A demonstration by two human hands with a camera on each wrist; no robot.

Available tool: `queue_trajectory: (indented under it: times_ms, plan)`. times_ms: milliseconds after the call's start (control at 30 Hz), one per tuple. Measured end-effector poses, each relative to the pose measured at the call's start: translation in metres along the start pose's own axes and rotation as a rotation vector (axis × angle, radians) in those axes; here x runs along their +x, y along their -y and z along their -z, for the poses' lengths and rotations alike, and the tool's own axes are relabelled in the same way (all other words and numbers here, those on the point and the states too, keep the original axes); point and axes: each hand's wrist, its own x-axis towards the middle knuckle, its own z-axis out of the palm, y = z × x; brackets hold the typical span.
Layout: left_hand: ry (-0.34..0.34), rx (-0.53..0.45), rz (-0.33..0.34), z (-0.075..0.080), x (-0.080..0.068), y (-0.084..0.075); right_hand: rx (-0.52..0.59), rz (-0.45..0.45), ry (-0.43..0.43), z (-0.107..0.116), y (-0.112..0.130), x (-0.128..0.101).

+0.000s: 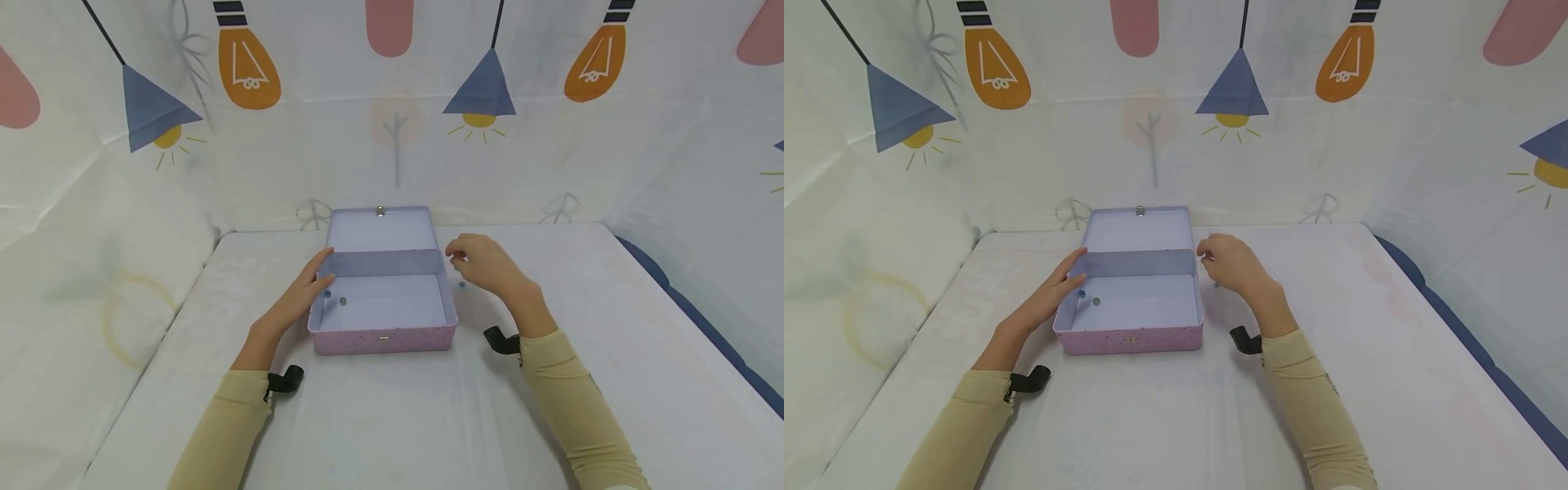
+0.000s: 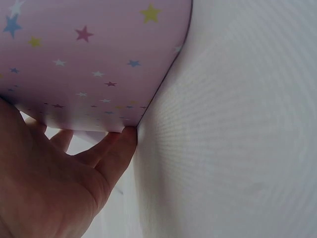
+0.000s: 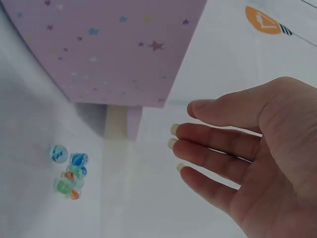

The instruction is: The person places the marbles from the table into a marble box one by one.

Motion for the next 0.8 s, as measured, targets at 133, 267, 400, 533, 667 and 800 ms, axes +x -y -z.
queue_trajectory:
  times_ms: [133, 267, 400, 533, 667, 800]
  plan:
    - [0.018, -0.005, 0.017, 0.001, -0.007, -0.019, 0.003, -0.028, 0.015, 0.000, -0.010, 0.000]
    - [0.027, -0.005, 0.020, 0.002, -0.008, -0.024, 0.011, -0.082, 0.063, -0.003, -0.022, 0.001]
    - [0.008, -0.005, 0.006, 0.000, 0.000, -0.001, 0.006, -0.128, 0.113, -0.008, -0.031, 0.002]
    - [0.003, -0.002, 0.002, 0.000, -0.002, -0.001, 0.009, -0.167, 0.169, -0.013, -0.037, 0.001]
    - [0.001, 0.003, 0.007, 0.000, -0.002, -0.002, 0.008, -0.201, 0.239, -0.018, -0.039, 0.001]
    - [-0.001, 0.009, 0.008, 0.000, -0.001, -0.002, -0.016, -0.200, 0.282, -0.022, -0.038, 0.001]
